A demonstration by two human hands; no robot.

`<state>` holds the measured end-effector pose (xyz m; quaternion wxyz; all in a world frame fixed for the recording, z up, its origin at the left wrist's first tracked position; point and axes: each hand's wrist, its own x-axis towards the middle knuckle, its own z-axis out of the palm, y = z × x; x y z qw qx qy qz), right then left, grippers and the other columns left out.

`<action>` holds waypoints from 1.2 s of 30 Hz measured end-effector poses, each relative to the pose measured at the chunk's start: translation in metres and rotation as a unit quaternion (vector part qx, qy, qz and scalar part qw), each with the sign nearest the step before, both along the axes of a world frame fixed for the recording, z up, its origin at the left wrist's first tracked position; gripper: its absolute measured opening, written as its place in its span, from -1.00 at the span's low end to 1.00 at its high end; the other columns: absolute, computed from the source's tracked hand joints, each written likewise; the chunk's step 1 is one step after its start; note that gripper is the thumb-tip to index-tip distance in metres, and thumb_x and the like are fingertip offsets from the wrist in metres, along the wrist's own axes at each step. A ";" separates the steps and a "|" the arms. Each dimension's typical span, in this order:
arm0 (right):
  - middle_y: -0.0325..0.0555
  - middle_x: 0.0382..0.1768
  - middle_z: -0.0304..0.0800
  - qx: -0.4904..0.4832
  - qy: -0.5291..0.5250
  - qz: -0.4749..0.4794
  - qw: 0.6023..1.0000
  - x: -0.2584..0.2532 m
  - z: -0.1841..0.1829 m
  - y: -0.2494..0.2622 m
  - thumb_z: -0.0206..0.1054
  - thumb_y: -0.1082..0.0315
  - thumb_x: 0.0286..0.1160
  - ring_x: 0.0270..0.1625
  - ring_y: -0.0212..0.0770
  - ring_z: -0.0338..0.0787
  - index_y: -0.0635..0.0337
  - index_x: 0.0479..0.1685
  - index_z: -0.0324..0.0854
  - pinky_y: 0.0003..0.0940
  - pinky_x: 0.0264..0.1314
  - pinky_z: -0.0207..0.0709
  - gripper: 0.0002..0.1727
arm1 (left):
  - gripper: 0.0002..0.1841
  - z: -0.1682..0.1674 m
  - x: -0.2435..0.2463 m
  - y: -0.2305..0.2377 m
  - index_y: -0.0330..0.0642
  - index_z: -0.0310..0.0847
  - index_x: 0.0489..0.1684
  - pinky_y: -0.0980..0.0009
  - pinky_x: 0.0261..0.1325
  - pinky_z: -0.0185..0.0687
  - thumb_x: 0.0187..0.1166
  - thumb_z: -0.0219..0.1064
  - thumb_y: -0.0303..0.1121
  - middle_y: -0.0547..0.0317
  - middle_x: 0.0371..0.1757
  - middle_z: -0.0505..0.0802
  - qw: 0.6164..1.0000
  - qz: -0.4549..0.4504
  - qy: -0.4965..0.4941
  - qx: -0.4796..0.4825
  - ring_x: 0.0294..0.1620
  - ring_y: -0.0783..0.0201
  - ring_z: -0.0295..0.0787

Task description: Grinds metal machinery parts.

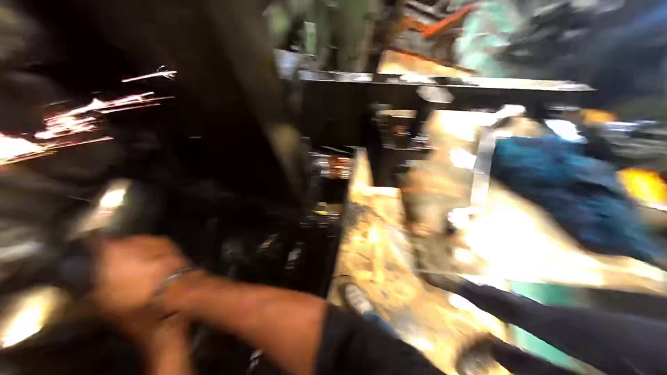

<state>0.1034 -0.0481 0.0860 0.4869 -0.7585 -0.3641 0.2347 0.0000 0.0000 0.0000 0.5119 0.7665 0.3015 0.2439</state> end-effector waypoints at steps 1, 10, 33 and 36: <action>0.01 -0.01 0.91 -0.016 -0.015 0.030 0.999 0.003 -0.014 0.022 0.67 0.12 0.22 0.04 0.02 0.90 0.01 0.46 0.63 0.10 0.05 0.79 -0.31 | -0.50 -0.009 0.003 0.001 -0.72 0.26 0.49 0.33 0.38 0.56 0.67 0.18 -0.52 -0.42 0.29 0.67 0.993 0.110 0.038 0.035 0.28 0.15 0.64; -0.06 -0.16 0.88 -0.037 -0.049 0.024 0.998 0.011 -0.031 0.054 0.68 -0.22 0.04 -0.04 0.02 0.89 -0.08 0.29 0.62 0.17 -0.03 0.75 -0.23 | -0.16 -0.012 0.017 0.016 -0.62 0.24 0.58 0.11 0.68 0.32 0.29 0.58 -0.41 -0.42 0.46 0.60 0.963 0.183 0.129 0.147 0.57 -0.09 0.49; -0.07 -0.07 0.90 -0.022 -0.024 -0.014 0.999 0.010 -0.044 0.056 0.70 -0.14 -0.17 0.04 -0.03 0.89 -0.08 0.46 0.59 0.17 0.08 0.74 -0.07 | -0.21 -0.007 0.017 0.017 -0.42 0.43 0.47 0.02 0.42 0.60 0.18 0.69 -0.34 -0.21 0.21 0.80 0.960 0.180 0.182 0.110 0.28 0.01 0.74; -0.06 -0.08 0.89 -0.024 -0.027 -0.020 0.999 0.010 -0.046 0.056 0.68 -0.21 -0.14 0.02 -0.03 0.89 -0.08 0.44 0.60 0.17 0.07 0.74 -0.07 | -0.24 -0.003 0.018 0.016 -0.44 0.47 0.45 -0.06 0.47 0.54 0.22 0.67 -0.29 -0.29 0.26 0.77 0.948 0.176 0.239 0.116 0.35 -0.12 0.70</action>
